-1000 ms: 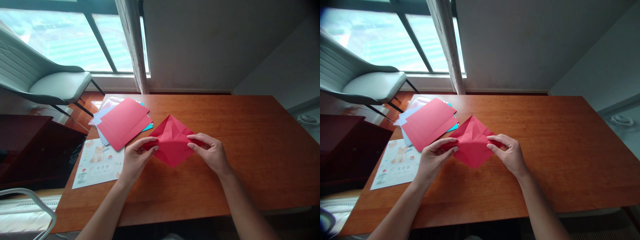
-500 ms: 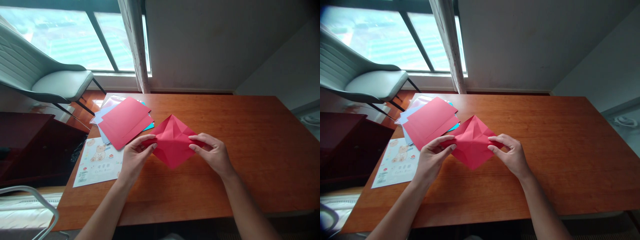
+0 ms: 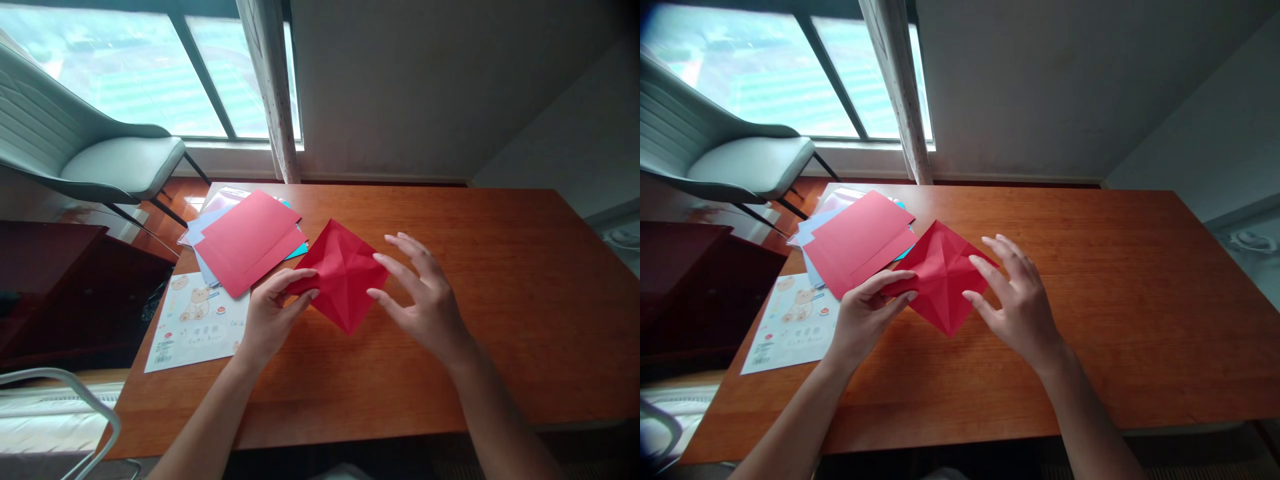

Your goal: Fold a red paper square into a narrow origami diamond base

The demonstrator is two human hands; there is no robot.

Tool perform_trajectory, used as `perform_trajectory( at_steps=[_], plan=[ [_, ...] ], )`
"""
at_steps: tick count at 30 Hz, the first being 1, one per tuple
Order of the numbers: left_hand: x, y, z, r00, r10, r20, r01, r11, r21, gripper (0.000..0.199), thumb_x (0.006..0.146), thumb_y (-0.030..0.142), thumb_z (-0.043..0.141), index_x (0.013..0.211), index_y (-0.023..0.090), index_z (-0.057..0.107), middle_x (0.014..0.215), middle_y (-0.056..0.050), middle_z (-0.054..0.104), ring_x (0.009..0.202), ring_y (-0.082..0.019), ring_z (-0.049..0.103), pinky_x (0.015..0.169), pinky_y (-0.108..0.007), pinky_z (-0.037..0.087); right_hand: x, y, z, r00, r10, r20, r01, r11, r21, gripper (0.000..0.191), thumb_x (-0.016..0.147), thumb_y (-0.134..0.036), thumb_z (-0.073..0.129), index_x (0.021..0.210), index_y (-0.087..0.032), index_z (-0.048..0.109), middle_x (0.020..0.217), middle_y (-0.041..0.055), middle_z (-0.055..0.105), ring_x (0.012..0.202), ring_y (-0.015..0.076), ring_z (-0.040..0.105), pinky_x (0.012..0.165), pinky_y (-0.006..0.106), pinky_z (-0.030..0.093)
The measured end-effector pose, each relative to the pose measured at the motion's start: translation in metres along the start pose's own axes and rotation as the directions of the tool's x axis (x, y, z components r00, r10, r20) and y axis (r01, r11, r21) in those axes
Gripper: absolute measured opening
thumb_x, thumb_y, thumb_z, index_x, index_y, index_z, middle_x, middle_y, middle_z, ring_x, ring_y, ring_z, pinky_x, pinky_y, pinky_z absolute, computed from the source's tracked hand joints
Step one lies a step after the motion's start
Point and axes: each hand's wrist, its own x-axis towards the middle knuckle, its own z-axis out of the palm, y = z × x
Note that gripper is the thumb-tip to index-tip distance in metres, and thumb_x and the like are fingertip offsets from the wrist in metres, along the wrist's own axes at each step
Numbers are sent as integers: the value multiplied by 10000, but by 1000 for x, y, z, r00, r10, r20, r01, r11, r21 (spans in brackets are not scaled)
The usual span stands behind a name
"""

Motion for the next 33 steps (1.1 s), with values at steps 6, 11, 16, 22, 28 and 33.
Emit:
perform_trajectory(
  at_steps=[6,11,16,22,28,33],
  plan=[
    [1,6,-2,997,-33,65,39,994,-100,271,768,222,818,1035,201,779,1034,-68,768,969,-208,717,874,-296,598,29,-19,18,926,-231,299,237,971,19,744,881,-449,692,1518,-187,412,1566,158,437,1490,319,341,1228,559,269],
    [3,7,-3,997,-56,49,64,982,-179,285,745,219,836,1022,196,772,1019,-63,769,932,-192,712,811,-254,597,33,-16,25,913,-195,357,187,981,58,723,895,-479,660,1507,-174,425,1447,149,581,1385,323,495,1224,588,239],
    [3,5,-2,996,-85,8,85,974,-212,444,717,257,864,1140,218,733,1008,-46,757,859,-162,692,752,-224,587,28,-16,24,930,-151,334,135,988,71,523,900,-411,666,1357,-172,584,1291,133,692,1182,280,649,1148,508,390],
    [2,5,0,996,-88,-16,84,977,-194,497,729,306,858,1189,216,694,951,-42,741,852,-170,690,761,-245,588,28,-19,20,937,-96,334,99,995,9,177,949,-270,607,1075,-214,718,1081,80,768,990,254,709,892,395,528],
    [1,5,0,997,-67,-29,62,985,-160,299,730,284,854,967,186,701,969,-47,721,857,-154,681,754,-229,576,26,-20,23,954,-108,280,93,993,68,177,976,-299,584,1077,-231,711,1149,63,749,1085,239,681,974,384,519],
    [2,5,1,994,-102,-33,93,974,-206,361,781,304,817,1079,228,628,916,-14,719,779,-129,673,686,-201,554,18,-26,24,957,-50,287,38,998,46,527,914,-497,643,1337,-187,592,1353,133,651,1270,304,596,1084,470,476]
  ],
)
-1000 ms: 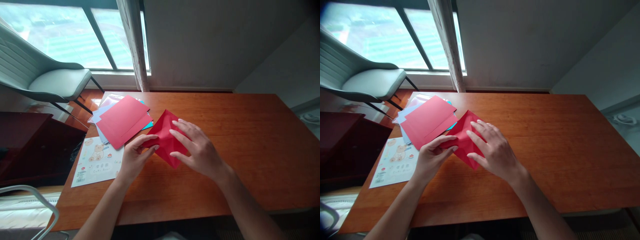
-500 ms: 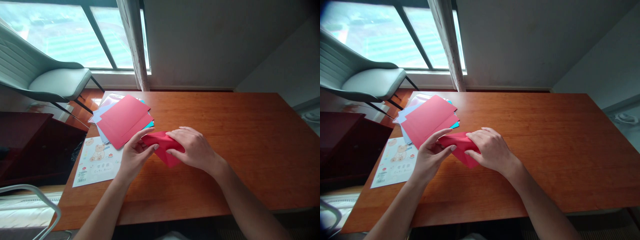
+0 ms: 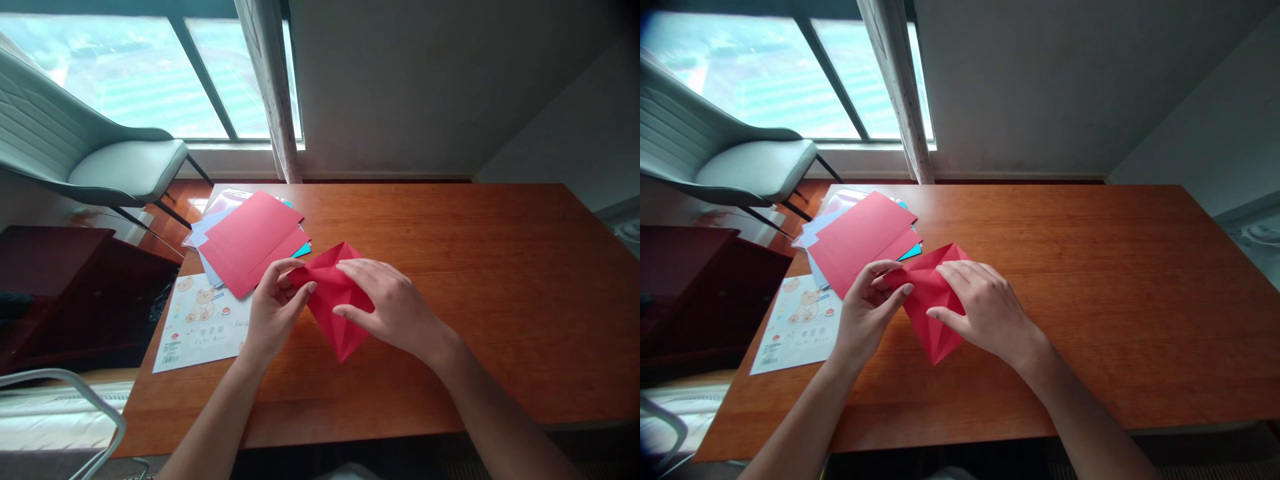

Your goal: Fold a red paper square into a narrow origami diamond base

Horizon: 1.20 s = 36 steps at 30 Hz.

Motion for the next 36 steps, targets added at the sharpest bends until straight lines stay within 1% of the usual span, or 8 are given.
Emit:
perform_trajectory(
  at_steps=[4,6,11,16,19,24,30,36],
  plan=[
    [0,0,3,996,-84,-42,81,994,-67,521,795,337,805,1257,267,576,979,-26,732,882,-168,706,705,-215,558,-5,1,11,999,19,41,-18,999,-41,746,867,-528,685,1479,-168,457,1481,172,537,1399,342,472,1178,550,365],
    [-1,-2,6,987,-161,-26,156,977,-144,494,818,376,777,1260,272,583,1037,-31,735,922,-183,713,712,-229,565,-6,5,19,999,24,33,-22,999,-41,788,864,-527,688,1509,-165,415,1514,176,500,1429,342,433,1196,560,336],
    [-5,-8,14,926,-343,159,378,863,-335,362,856,390,729,1160,216,640,1164,-75,728,1006,-229,716,791,-299,581,-6,15,37,999,24,33,-25,1000,17,783,889,-508,664,1529,-161,376,1545,176,459,1461,321,392,1183,515,382],
    [-12,-11,21,857,-414,308,504,801,-323,403,794,282,808,1161,172,680,1147,-98,739,1042,-246,703,842,-288,556,-5,17,42,1000,15,25,-18,996,90,690,938,-426,596,1534,-176,355,1556,163,442,1470,299,377,1184,516,385],
    [-13,-13,25,855,-433,285,512,790,-337,350,790,258,816,1106,160,701,1070,-88,760,962,-214,715,819,-270,549,-5,16,37,1000,8,-3,-8,995,95,653,944,-410,582,1517,-174,376,1525,158,481,1441,289,421,1173,504,405],
    [-11,-15,24,880,-408,244,474,794,-381,246,843,288,769,1033,142,714,1024,-87,765,861,-177,716,773,-265,564,-6,14,23,998,7,-65,-8,1000,-18,606,909,-481,641,1404,-155,516,1404,165,600,1338,313,535,1133,505,445],
    [-12,-12,23,875,-423,234,484,760,-433,305,844,299,770,1108,167,691,1038,-69,766,882,-184,729,786,-271,581,-10,13,12,998,3,-62,-9,996,-94,589,891,-509,664,1320,-111,594,1358,171,638,1290,323,572,1129,491,439],
    [-14,-11,22,866,-394,308,495,759,-422,367,845,242,764,1195,193,665,1097,-71,757,944,-197,729,831,-278,580,-9,11,11,998,2,-58,-7,997,-77,486,920,-453,648,1282,-130,619,1302,154,679,1240,298,613,1086,452,466]
  ],
)
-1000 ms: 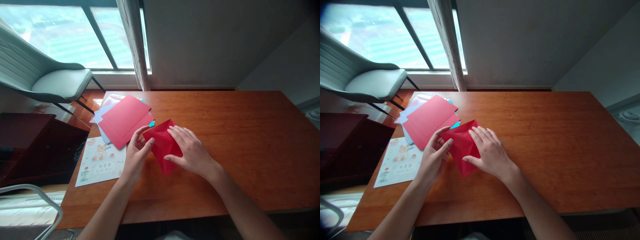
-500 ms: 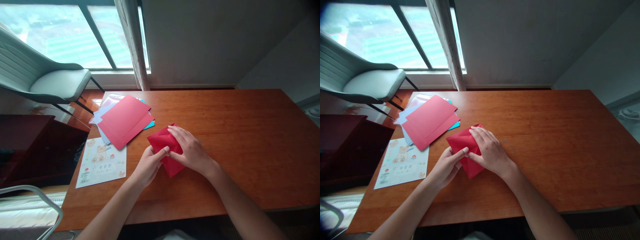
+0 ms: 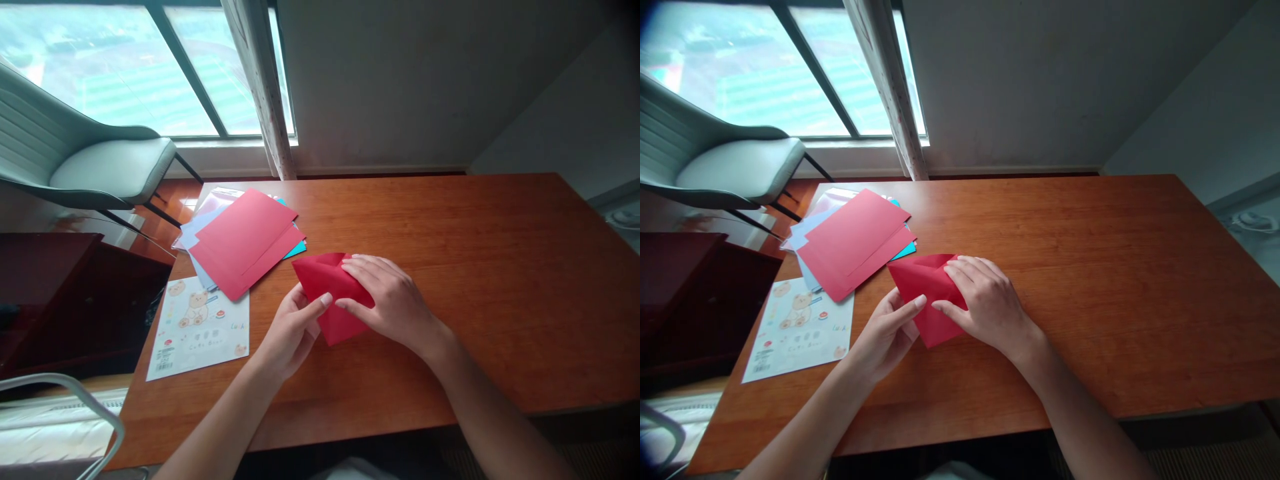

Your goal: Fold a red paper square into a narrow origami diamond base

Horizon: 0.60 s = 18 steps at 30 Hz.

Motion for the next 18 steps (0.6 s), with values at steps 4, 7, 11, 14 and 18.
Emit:
perform_trajectory(
  at_steps=[4,7,11,14,18],
  plan=[
    [1,-2,-1,998,25,54,-24,1000,-13,371,841,197,758,1202,212,676,1139,-63,747,1016,-201,710,868,-278,569,2,-2,-1,1000,4,12,-4,1000,12,373,940,-404,636,1215,-153,644,1232,134,712,1159,286,655,1004,432,504],
    [1,-4,-1,997,51,59,-51,999,0,302,837,191,760,1134,207,708,1120,-61,750,1014,-194,704,887,-284,562,3,-5,-4,999,27,47,-28,999,30,270,953,-353,625,1143,-167,672,1148,109,741,1066,273,686,932,411,520],
    [2,-6,0,996,85,19,-86,995,51,261,811,221,790,1064,191,735,1032,-64,760,969,-193,704,875,-295,563,4,-7,-8,995,56,82,-62,995,77,189,970,-289,599,1090,-183,699,1076,83,758,987,240,702,871,359,521],
    [3,-5,0,991,133,-27,-129,984,120,246,797,251,805,1022,182,732,993,-63,747,950,-186,694,868,-292,559,4,-7,-11,995,67,77,-74,993,91,168,975,-264,589,1070,-196,710,1057,68,764,963,218,706,861,329,509],
    [3,4,-6,887,444,-129,-376,854,359,277,808,255,799,1055,228,676,1053,-33,698,1003,-158,662,886,-257,539,4,-7,-21,991,85,104,-91,994,57,175,990,-269,561,1021,-210,723,1014,56,771,911,202,711,814,307,494]
  ],
)
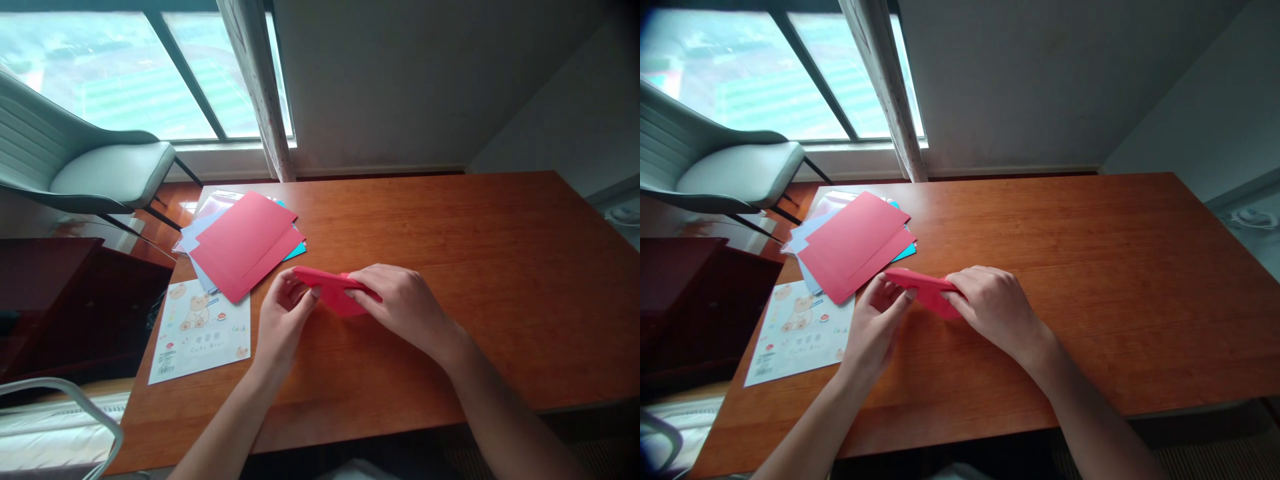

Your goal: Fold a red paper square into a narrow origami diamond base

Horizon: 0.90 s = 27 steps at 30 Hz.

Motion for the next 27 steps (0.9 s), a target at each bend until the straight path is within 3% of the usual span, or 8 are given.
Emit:
perform_trajectory(
  at_steps=[2,4,7,9,15,23,27],
  plan=[
    [3,7,-7,971,236,-36,-226,956,185,418,783,222,815,1157,279,636,1188,-30,648,1101,-167,629,938,-273,525,1,-2,-8,998,9,58,-8,1000,-23,190,997,-268,546,995,-216,729,981,53,771,895,196,708,794,297,485],
    [6,17,-12,912,402,87,-403,832,382,500,759,190,826,1208,289,629,1241,-49,622,1182,-199,591,980,-312,512,2,-4,-16,990,10,139,-4,999,-42,196,1000,-270,544,983,-221,733,954,51,768,887,192,704,781,290,478],
    [11,31,-17,858,372,353,-511,683,522,267,812,173,769,1064,242,710,1088,-57,699,1062,-209,647,964,-346,519,6,-8,-26,972,15,235,1,998,-65,182,995,-278,559,980,-226,733,926,41,762,868,197,700,745,294,468],
    [13,37,-17,865,319,387,-490,699,520,166,840,187,741,1001,225,732,989,-56,727,955,-202,671,904,-335,537,8,-10,-30,968,15,252,4,997,-77,172,990,-284,569,979,-229,731,906,31,759,839,203,697,707,304,457],
    [17,36,-20,924,195,329,-343,802,489,104,810,228,778,908,201,756,887,-52,735,829,-181,662,770,-275,533,8,-12,-33,973,-10,229,27,997,-74,116,960,-259,617,953,-241,731,893,21,757,808,200,693,663,303,452],
    [17,34,-21,927,165,338,-327,795,511,50,838,249,750,846,202,737,815,-29,716,766,-156,642,715,-247,513,4,-9,-32,976,-10,220,38,992,-123,142,966,-248,598,943,-230,737,920,45,762,855,218,698,722,321,483],
    [18,36,-25,928,164,336,-336,760,557,53,851,251,732,846,199,722,820,-25,713,768,-152,643,709,-237,506,1,3,-39,981,-16,192,28,998,-61,134,961,-228,602,966,-247,734,919,22,761,834,195,683,725,311,481]
  ],
)
